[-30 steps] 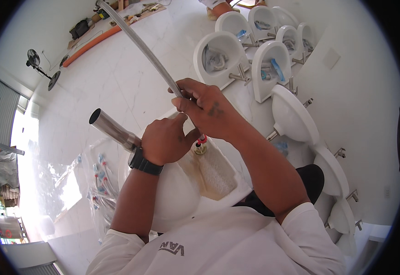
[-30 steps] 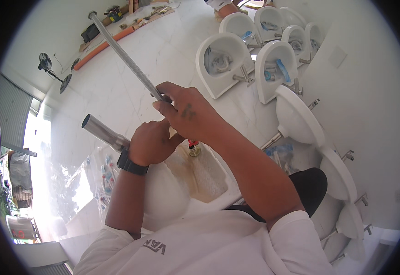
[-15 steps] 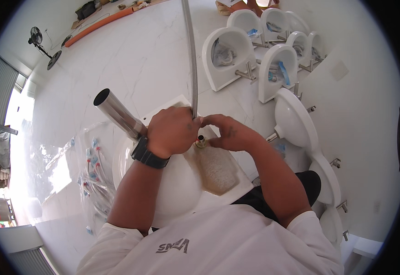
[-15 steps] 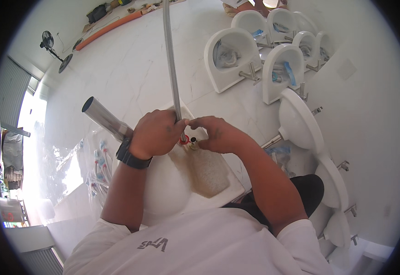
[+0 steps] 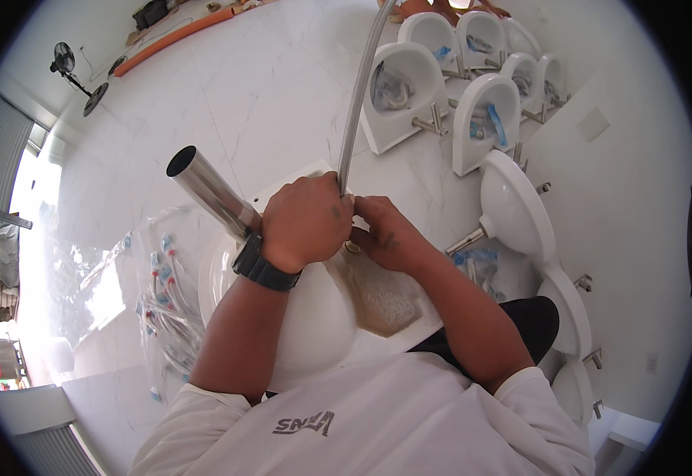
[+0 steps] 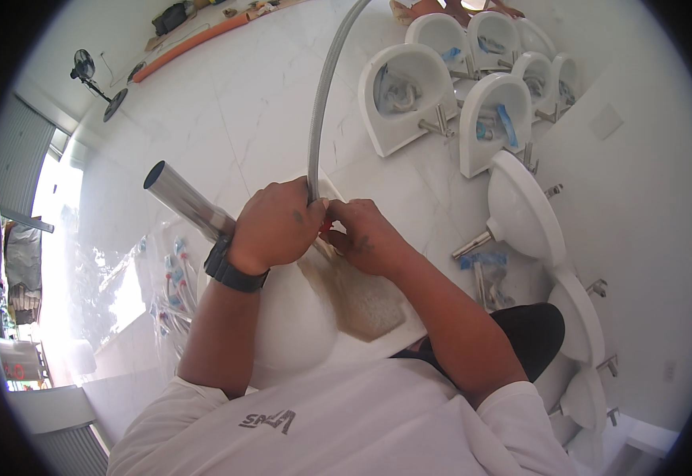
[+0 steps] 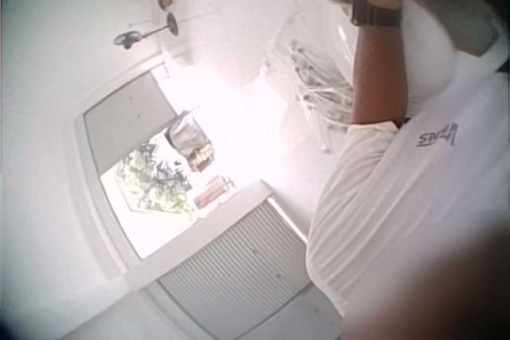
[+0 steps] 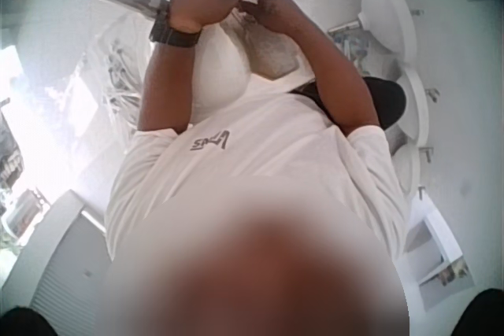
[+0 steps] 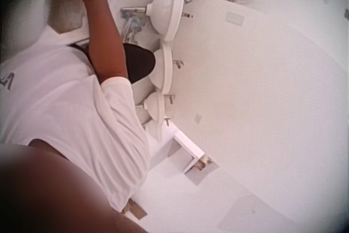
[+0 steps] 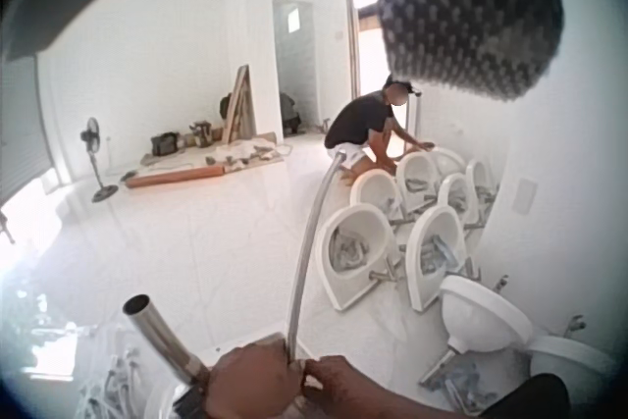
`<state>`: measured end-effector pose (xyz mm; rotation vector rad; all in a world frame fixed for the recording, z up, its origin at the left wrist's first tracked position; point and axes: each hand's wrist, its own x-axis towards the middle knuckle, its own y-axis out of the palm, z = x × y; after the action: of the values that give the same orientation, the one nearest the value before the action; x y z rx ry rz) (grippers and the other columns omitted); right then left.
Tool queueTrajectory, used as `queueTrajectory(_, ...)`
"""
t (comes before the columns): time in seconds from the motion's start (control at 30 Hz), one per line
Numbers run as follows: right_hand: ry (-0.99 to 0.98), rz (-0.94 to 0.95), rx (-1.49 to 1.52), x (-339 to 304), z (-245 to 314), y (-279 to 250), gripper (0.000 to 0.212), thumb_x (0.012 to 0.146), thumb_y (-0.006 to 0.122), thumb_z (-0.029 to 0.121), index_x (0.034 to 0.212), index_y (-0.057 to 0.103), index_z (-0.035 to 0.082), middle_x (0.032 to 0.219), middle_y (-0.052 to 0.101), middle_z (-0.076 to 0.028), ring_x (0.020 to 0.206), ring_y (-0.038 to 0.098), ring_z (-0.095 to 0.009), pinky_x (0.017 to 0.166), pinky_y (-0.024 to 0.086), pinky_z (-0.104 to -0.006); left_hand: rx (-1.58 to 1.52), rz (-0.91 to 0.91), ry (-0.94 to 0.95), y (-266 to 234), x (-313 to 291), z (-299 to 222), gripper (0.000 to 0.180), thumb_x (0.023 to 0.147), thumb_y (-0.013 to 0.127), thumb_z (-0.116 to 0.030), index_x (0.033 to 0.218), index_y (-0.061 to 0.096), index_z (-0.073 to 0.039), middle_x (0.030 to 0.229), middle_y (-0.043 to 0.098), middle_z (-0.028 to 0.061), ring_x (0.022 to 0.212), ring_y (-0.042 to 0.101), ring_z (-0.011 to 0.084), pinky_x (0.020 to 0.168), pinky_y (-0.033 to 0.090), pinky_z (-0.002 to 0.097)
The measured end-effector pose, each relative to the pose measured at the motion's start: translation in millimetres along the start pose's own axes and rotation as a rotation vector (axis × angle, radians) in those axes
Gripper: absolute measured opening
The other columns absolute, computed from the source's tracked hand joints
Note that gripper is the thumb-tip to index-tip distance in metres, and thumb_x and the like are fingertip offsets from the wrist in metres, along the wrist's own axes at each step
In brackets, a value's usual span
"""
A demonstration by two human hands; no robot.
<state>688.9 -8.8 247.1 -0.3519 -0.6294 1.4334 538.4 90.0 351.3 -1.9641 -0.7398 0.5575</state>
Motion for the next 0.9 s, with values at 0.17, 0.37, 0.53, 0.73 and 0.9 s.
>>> queueTrajectory(0.17, -0.002, 0.062, 0.095, 2, 2, -3, 0.028, 0.094, 0.071, 0.004, 0.120, 0.062, 0.006, 0.100, 0.076, -0.016, 0.088, 0.072, -0.040, 0.077, 0.056, -0.0460, -0.088, -0.010, 0.013, -4, -1, -2, 0.030, 0.099, 0.062, -0.028, 0.096, 0.069, 0.001, 0.083, 0.074, 0.0228, 0.084, 0.071, 0.0471, 0.079, 0.057, 0.0523)
queueTrajectory(0.37, 0.129, 0.073, -0.003, 0, 1, -1, 0.025, 0.090, 0.071, -0.001, 0.113, 0.064, 0.006, 0.097, 0.074, -0.016, 0.090, 0.069, -0.042, 0.078, 0.054, -0.0497, -0.123, -0.081, 0.024, -3, -3, -3, 0.032, 0.103, 0.061, -0.028, 0.094, 0.063, 0.002, 0.078, 0.071, 0.0243, 0.081, 0.069, 0.0500, 0.076, 0.054, 0.0559)
queueTrajectory(0.53, 0.066, 0.006, -0.066, 0, -5, 1, 0.020, 0.091, 0.068, 0.000, 0.110, 0.065, 0.007, 0.092, 0.072, -0.015, 0.089, 0.069, -0.041, 0.104, 0.050, -0.0497, -0.130, -0.156, 0.089, 2, -3, 1, 0.026, 0.105, 0.060, -0.023, 0.098, 0.058, 0.002, 0.077, 0.069, 0.0250, 0.079, 0.068, 0.0508, 0.074, 0.053, 0.0578)
queueTrajectory(0.73, 0.103, 0.024, -0.073, -1, -8, 2, 0.019, 0.094, 0.065, 0.001, 0.112, 0.063, 0.008, 0.093, 0.071, -0.014, 0.090, 0.068, -0.039, 0.117, 0.043, -0.0504, -0.108, -0.143, 0.082, 2, -3, 2, 0.020, 0.104, 0.060, -0.017, 0.109, 0.056, 0.002, 0.083, 0.071, 0.0267, 0.084, 0.069, 0.0510, 0.077, 0.053, 0.0582)
queueTrajectory(0.9, 0.193, 0.066, 0.033, -1, -6, 1, 0.019, 0.097, 0.065, 0.003, 0.115, 0.062, 0.006, 0.099, 0.071, -0.016, 0.095, 0.068, -0.041, 0.100, 0.051, -0.0500, -0.162, -0.135, 0.055, 1, -3, 2, 0.023, 0.104, 0.061, -0.017, 0.115, 0.056, 0.004, 0.090, 0.073, 0.0278, 0.092, 0.070, 0.0511, 0.084, 0.054, 0.0576)
